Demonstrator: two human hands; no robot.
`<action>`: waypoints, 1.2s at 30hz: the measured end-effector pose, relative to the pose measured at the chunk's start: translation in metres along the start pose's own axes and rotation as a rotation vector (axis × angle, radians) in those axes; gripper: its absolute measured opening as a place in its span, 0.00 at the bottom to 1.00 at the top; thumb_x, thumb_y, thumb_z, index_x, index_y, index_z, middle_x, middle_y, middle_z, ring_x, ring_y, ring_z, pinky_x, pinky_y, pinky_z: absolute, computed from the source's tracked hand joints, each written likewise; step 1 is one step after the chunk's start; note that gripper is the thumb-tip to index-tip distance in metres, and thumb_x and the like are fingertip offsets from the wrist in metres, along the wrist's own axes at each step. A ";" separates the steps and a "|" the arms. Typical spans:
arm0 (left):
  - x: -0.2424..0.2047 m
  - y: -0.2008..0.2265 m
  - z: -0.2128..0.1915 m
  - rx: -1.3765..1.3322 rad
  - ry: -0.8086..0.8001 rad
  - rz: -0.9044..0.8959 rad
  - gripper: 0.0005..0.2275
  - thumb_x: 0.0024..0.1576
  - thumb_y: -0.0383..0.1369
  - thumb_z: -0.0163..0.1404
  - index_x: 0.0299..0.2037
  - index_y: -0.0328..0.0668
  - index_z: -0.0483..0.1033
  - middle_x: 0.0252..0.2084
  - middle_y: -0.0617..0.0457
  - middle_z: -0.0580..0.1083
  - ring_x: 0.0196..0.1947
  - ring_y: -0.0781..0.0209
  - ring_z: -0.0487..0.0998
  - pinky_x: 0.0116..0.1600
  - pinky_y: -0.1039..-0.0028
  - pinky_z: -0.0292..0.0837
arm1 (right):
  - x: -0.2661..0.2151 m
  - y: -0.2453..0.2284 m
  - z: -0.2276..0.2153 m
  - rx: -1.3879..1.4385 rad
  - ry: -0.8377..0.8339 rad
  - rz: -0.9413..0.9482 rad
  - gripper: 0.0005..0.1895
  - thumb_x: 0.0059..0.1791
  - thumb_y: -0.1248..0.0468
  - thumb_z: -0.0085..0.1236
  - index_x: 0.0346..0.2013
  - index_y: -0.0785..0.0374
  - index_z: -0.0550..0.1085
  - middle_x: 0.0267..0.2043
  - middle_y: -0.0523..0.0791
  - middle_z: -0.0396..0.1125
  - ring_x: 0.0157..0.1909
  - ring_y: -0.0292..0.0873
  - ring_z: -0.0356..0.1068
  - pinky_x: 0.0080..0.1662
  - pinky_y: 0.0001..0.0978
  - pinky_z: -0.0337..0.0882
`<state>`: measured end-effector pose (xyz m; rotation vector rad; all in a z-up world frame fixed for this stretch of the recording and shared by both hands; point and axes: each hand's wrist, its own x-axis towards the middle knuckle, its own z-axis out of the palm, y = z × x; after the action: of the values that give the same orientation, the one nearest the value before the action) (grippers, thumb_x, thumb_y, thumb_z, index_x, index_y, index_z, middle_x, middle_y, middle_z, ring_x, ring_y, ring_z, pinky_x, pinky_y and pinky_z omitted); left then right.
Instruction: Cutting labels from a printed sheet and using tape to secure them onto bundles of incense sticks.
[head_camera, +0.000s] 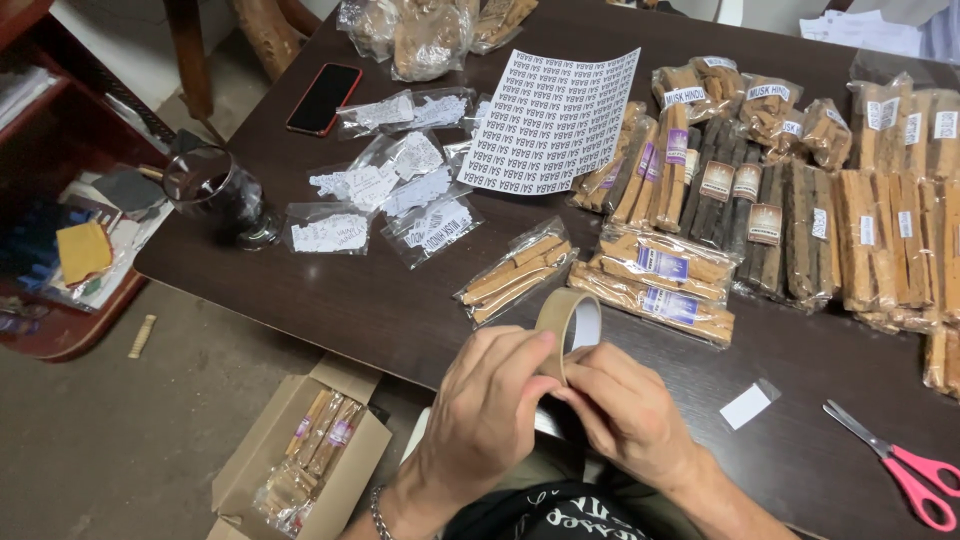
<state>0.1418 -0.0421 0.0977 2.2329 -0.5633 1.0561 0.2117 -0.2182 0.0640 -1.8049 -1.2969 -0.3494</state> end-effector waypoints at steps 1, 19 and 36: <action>0.001 0.000 0.000 -0.027 -0.011 -0.012 0.11 0.63 0.19 0.48 0.54 0.22 0.66 0.47 0.39 0.74 0.46 0.42 0.77 0.52 0.61 0.78 | 0.002 -0.002 0.000 0.008 0.014 -0.002 0.08 0.54 0.67 0.51 0.41 0.72 0.72 0.32 0.50 0.64 0.32 0.48 0.66 0.36 0.36 0.69; -0.056 -0.010 -0.013 -0.292 0.066 -0.475 0.04 0.60 0.27 0.51 0.36 0.35 0.75 0.38 0.48 0.76 0.40 0.54 0.75 0.48 0.69 0.71 | -0.022 -0.017 0.026 0.259 0.045 0.149 0.14 0.51 0.63 0.59 0.46 0.69 0.73 0.45 0.49 0.70 0.48 0.47 0.71 0.65 0.50 0.70; -0.040 -0.062 0.003 0.220 -0.056 -0.140 0.04 0.58 0.25 0.58 0.39 0.34 0.78 0.31 0.52 0.78 0.30 0.57 0.76 0.45 0.65 0.68 | -0.136 -0.032 -0.034 0.512 0.186 0.299 0.17 0.50 0.68 0.59 0.18 0.64 0.67 0.20 0.46 0.64 0.23 0.45 0.66 0.44 0.43 0.82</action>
<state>0.1572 0.0056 0.0437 2.4595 -0.3206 1.0287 0.1350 -0.3274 0.0107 -1.4563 -0.8701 -0.0117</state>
